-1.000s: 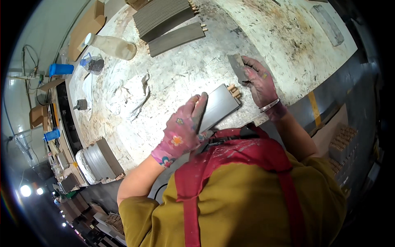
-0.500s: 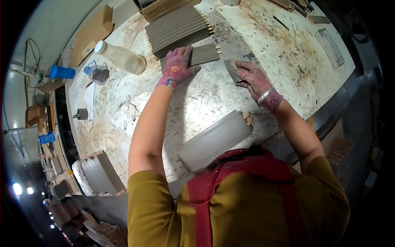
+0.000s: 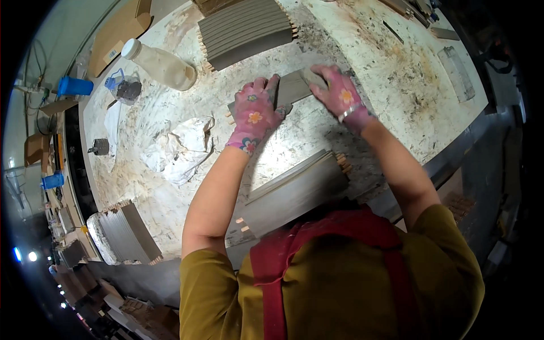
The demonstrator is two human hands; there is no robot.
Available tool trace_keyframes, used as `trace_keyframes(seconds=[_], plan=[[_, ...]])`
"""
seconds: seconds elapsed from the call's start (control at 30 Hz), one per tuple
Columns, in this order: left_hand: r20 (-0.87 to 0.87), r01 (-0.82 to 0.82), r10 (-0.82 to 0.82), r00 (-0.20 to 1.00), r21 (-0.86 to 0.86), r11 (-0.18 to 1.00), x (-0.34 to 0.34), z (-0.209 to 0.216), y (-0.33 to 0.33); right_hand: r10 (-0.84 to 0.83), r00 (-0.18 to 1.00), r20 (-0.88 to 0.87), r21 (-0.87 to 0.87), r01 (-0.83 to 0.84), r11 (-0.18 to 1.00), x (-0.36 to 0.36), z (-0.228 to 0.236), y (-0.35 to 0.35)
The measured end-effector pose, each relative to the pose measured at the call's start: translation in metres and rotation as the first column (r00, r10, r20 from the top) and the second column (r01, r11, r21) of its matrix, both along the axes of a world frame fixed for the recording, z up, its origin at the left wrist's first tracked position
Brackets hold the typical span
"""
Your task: The person rubs a small block against wooden boards with finger-jointed ends, picks them from a stack, treats the surfaces and edges, and places them into new piles.
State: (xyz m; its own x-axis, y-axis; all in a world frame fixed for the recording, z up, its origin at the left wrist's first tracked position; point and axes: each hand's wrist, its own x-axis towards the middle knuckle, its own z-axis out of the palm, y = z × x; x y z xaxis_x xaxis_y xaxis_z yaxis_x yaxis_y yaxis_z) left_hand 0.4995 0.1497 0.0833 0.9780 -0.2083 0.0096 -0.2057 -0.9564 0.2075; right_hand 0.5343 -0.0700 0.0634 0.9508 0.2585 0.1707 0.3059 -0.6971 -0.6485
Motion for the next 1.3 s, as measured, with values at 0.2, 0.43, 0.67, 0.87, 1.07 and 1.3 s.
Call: trace_keyframes(seconds=[0.2, 0.43, 0.67, 0.87, 1.07, 1.3], plan=[[0.32, 0.167, -0.12, 0.94, -0.12, 0.979, -0.032, -0.004, -0.005, 0.069, 0.991, -0.112, 0.042, -0.064, 0.997, -0.048, 0.036, -0.042], [0.271, 0.282, -0.239, 0.933, -0.136, 0.95, -0.057, -0.022, -0.007, 0.401, 0.916, 0.024, 0.046, -0.402, 0.915, 0.0, 0.067, 0.023], [0.049, 0.163, -0.156, 0.987, -0.211, 0.964, -0.067, -0.039, -0.005, 0.884, 0.457, -0.103, -0.409, -0.829, 0.381, 0.009, 0.054, 0.144], [0.16, 0.231, -0.22, 0.962, -0.058, 0.971, -0.063, -0.027, -0.002, 0.771, 0.633, -0.069, -0.567, -0.661, 0.492, 0.054, 0.053, 0.151], [0.163, 0.21, -0.202, 0.966, -0.032, 0.977, -0.063, -0.027, -0.005, 0.592, 0.805, -0.035, -0.164, -0.589, 0.792, 0.041, 0.038, 0.142], [0.232, 0.25, -0.216, 0.948, -0.126, 0.96, -0.062, -0.023, -0.003, 0.553, 0.831, -0.059, -0.298, -0.543, 0.785, 0.047, 0.03, 0.081]])
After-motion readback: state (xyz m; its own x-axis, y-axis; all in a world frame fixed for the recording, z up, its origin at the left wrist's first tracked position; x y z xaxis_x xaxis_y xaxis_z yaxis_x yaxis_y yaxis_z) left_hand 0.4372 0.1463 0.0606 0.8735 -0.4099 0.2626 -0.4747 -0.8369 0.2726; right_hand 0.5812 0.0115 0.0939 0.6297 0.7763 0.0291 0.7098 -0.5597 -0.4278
